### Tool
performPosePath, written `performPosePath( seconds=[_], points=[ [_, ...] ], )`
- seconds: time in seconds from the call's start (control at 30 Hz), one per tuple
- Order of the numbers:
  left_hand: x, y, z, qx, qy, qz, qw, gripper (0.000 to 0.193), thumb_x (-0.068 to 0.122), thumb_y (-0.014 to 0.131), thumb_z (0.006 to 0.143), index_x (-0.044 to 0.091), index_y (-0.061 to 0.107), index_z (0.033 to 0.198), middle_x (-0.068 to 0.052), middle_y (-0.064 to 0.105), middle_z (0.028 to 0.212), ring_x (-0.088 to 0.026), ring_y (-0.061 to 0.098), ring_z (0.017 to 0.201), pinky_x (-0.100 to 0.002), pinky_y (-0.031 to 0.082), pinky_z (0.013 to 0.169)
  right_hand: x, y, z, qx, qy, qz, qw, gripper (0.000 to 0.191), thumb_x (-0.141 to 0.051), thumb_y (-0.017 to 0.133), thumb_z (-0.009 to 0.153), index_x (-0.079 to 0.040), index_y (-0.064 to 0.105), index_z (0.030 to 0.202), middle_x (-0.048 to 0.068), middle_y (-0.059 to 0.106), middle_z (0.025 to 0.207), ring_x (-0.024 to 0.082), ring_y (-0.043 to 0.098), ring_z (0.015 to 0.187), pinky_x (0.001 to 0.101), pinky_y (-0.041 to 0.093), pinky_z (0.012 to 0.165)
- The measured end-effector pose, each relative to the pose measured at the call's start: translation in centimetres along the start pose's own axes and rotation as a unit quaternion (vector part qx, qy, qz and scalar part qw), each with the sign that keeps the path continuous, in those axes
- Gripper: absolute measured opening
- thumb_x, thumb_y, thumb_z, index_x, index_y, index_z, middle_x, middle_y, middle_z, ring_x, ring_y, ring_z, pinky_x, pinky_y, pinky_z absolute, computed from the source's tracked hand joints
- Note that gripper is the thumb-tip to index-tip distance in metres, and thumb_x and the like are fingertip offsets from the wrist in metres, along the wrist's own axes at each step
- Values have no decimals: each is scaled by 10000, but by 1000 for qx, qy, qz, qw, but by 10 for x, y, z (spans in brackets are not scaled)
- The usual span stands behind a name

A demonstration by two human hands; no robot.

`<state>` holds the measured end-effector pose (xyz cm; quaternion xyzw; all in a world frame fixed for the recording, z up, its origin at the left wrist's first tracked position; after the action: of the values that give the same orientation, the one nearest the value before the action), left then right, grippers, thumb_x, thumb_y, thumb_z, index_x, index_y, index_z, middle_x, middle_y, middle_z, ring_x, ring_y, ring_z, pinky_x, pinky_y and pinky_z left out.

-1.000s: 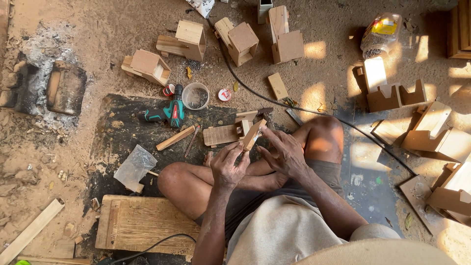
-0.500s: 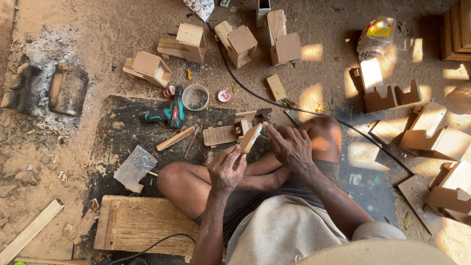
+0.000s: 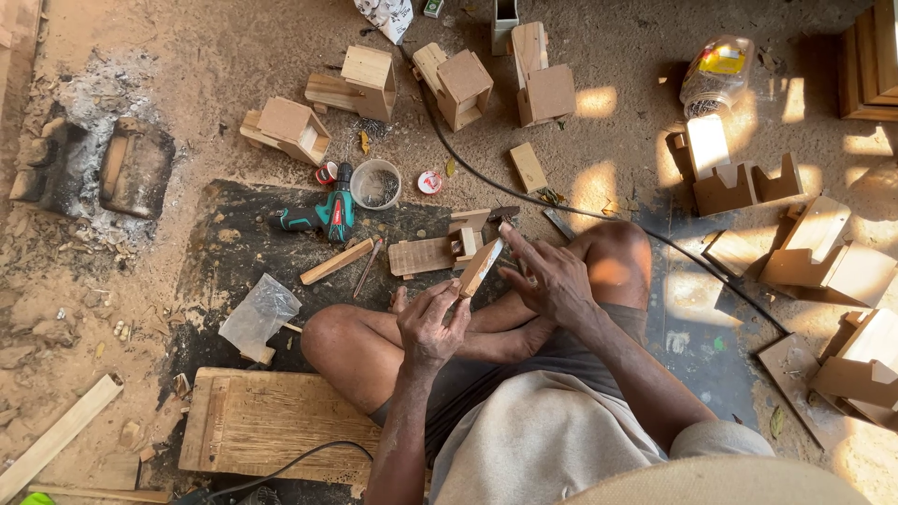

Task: The person assembles small wooden boxes by hand, using a hammer to drive nails into pre-cut wooden pieces. They repeatedly pick up nails, position the wood pieces, and hammer them together while sitting on the floor.

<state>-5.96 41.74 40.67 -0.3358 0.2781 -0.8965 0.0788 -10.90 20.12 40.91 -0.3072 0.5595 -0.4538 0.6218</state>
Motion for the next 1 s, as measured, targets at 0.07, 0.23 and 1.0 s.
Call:
performPosePath(
  seconds=[0.07,0.23,1.0],
  points=[
    [0,1,-1,-7,-10,-2,1000,324,122,852,845,101,724,1142,-36,771,1108,-158,763,973,-477,365,1136,-5,0,-5,-21,-1,56,998,804,-413,737,945,-281,315,1616,52,712,959,188,706,719,363,603,679],
    [6,0,-2,6,4,26,1000,294,122,847,839,106,720,1103,-24,767,1082,-163,761,969,-570,252,1206,-17,-5,-9,18,-38,111,993,833,-380,745,950,-243,290,1635,56,718,994,160,712,678,333,613,578],
    [11,-5,-15,4,-16,21,1000,302,91,852,833,101,721,1105,-40,765,1089,-187,764,982,-555,284,1224,-53,12,-38,-80,-78,283,953,824,-246,839,891,-201,398,1586,4,709,825,56,632,623,218,571,543]
  ],
)
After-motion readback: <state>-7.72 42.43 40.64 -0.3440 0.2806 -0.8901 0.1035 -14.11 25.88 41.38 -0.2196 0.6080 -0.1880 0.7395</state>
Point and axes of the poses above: each hand's wrist, its own z-axis towards the middle knuckle, its own y-axis out of the palm, x = y × z, the point moved 6 cm from there along z, towards the middle knuckle
